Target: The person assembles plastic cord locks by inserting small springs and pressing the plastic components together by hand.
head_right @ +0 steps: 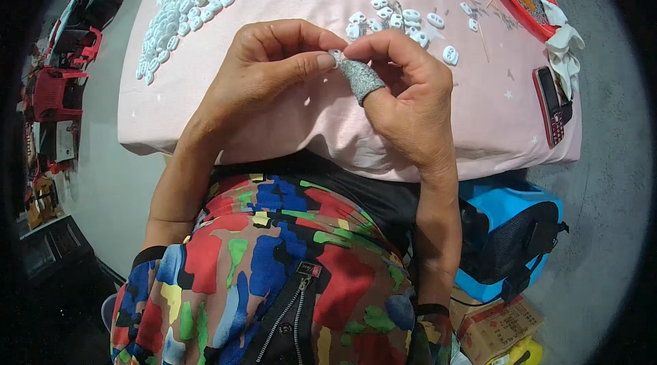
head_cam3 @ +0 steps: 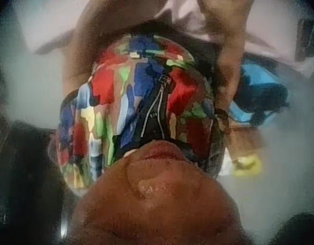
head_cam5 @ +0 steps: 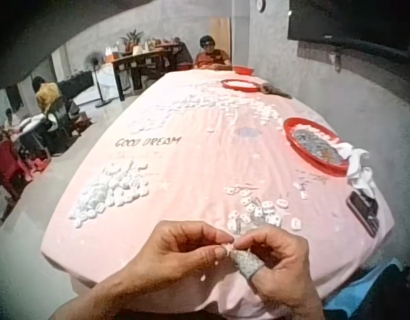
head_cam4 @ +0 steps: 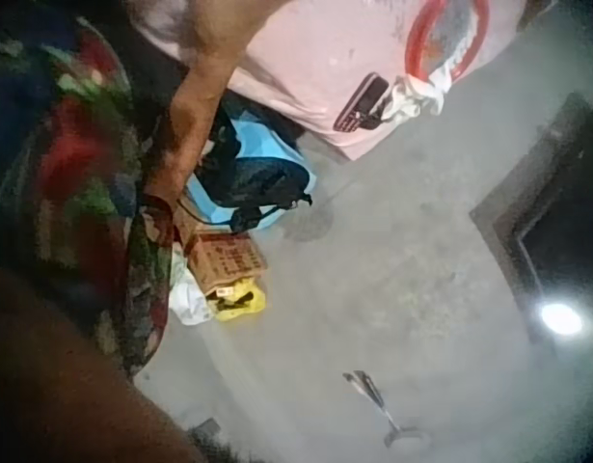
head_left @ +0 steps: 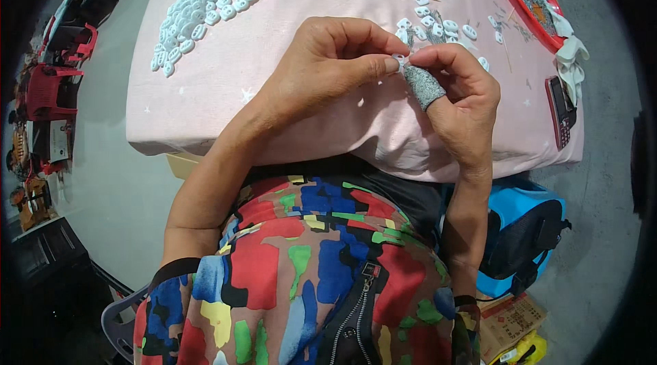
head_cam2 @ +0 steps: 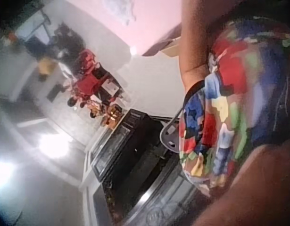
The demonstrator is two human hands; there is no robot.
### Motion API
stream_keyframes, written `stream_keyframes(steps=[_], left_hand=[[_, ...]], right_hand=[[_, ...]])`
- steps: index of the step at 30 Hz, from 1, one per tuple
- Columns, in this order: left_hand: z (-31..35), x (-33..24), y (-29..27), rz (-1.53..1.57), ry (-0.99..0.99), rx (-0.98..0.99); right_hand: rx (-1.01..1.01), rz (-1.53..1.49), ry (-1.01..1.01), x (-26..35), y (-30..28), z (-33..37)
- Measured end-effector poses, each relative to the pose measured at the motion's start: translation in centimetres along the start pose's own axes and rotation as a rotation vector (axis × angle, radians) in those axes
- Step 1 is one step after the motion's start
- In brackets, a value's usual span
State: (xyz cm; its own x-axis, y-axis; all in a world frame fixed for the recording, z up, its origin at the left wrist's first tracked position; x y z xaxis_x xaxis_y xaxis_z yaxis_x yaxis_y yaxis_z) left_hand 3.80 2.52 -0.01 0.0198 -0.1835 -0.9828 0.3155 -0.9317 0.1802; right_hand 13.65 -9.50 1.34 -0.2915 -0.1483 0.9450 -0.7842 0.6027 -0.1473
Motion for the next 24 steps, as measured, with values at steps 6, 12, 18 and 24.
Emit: stream_keyframes(steps=[6, 12, 18, 24], left_hand=[[-0.27, 0.66, -0.24, -0.040, 0.021, -0.017], [-0.36, 0.74, -0.06, -0.081, 0.048, 0.000], [-0.34, 0.89, -0.26, -0.077, -0.012, -0.001], [-0.17, 0.42, -0.47, -0.045, -0.027, -0.061]], right_hand=[[0.001, -0.021, 0.011, -0.18, 0.14, -0.05], [-0.003, -0.024, 0.047, -0.34, 0.23, -0.04], [0.019, -0.029, 0.066, -0.71, 0.33, -0.21], [-0.031, 0.047, 0.031, -0.71, -0.01, -0.27]])
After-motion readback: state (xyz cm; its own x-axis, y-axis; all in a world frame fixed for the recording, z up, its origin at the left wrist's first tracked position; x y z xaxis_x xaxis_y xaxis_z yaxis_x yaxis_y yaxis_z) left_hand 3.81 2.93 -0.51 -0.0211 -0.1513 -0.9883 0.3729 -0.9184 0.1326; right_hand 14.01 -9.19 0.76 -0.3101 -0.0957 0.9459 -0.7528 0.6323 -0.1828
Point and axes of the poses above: each hand's wrist, its own z-axis away from the middle knuckle, its own y-axis out of the palm, x = y × z, the point moved 7 cm from there along -z, towards the middle knuckle, and after that the axes turned 1 degree about -y, right-handed, at the moved point
